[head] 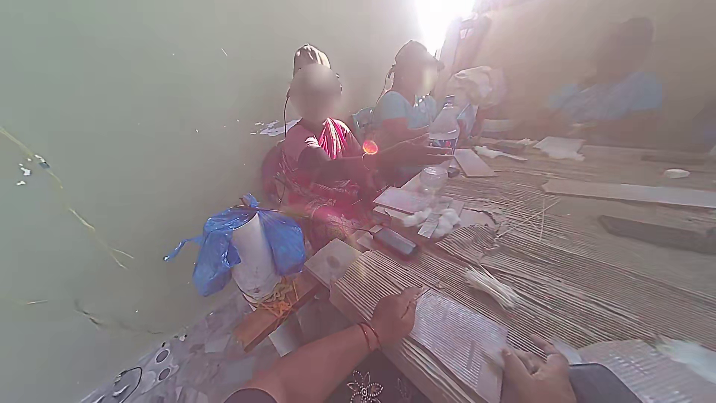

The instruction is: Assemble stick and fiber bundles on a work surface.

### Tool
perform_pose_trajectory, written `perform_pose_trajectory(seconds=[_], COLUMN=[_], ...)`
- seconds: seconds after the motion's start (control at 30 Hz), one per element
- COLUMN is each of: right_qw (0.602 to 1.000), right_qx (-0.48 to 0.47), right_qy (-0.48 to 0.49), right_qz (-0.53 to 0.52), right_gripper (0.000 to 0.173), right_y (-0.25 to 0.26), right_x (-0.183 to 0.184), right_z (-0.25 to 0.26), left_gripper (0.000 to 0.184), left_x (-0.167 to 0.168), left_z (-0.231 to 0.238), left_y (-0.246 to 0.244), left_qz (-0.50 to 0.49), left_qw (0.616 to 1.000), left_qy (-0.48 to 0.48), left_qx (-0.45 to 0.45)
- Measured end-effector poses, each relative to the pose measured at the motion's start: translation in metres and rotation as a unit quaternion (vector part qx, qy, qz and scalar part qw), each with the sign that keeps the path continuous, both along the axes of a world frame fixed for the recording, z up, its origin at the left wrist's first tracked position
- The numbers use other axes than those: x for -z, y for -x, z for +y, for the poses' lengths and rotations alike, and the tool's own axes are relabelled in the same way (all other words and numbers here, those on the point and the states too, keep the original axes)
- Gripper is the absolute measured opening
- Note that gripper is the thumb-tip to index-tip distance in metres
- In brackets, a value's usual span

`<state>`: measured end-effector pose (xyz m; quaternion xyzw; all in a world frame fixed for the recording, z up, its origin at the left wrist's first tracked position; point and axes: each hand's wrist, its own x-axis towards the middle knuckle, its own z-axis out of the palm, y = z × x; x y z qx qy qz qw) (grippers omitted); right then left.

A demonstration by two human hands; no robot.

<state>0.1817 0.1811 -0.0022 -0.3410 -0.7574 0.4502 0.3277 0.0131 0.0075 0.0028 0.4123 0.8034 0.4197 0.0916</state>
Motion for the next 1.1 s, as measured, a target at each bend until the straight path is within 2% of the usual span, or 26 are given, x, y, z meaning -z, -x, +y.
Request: perform_pose_trajectory(seconds=[0.17, 0.53, 0.9, 1.1], right_qw=[1.0, 1.0, 1.0, 1.0], right_qx=[-0.013, -0.007, -0.007, -0.006], right_qy=[-0.01, -0.004, -0.01, -0.013], right_qz=[0.011, -0.008, 0.004, 0.005], right_gripper=[0.061, 0.061, 0.062, 0.06], right_y=[-0.002, -0.002, -0.002, -0.002], right_x=[0.001, -0.002, 0.001, -0.002], right_z=[0.001, 0.0, 0.0, 0.0], left_gripper=[0.046, 0.043, 0.04, 0.038], left_x=[0.002, 0.015, 0.018, 0.001], left_z=[0.0, 0.002, 0.003, 0.0], left_y=[0.0, -0.002, -0.004, 0.009], left_qz=[-0.006, 0.049, 0.059, 0.149], left_qw=[1.0, 0.991, 0.988, 0.958], left_qy=[-0.019, -0.123, -0.139, -0.207], left_qx=[-0.002, -0.022, -0.035, -0.129])
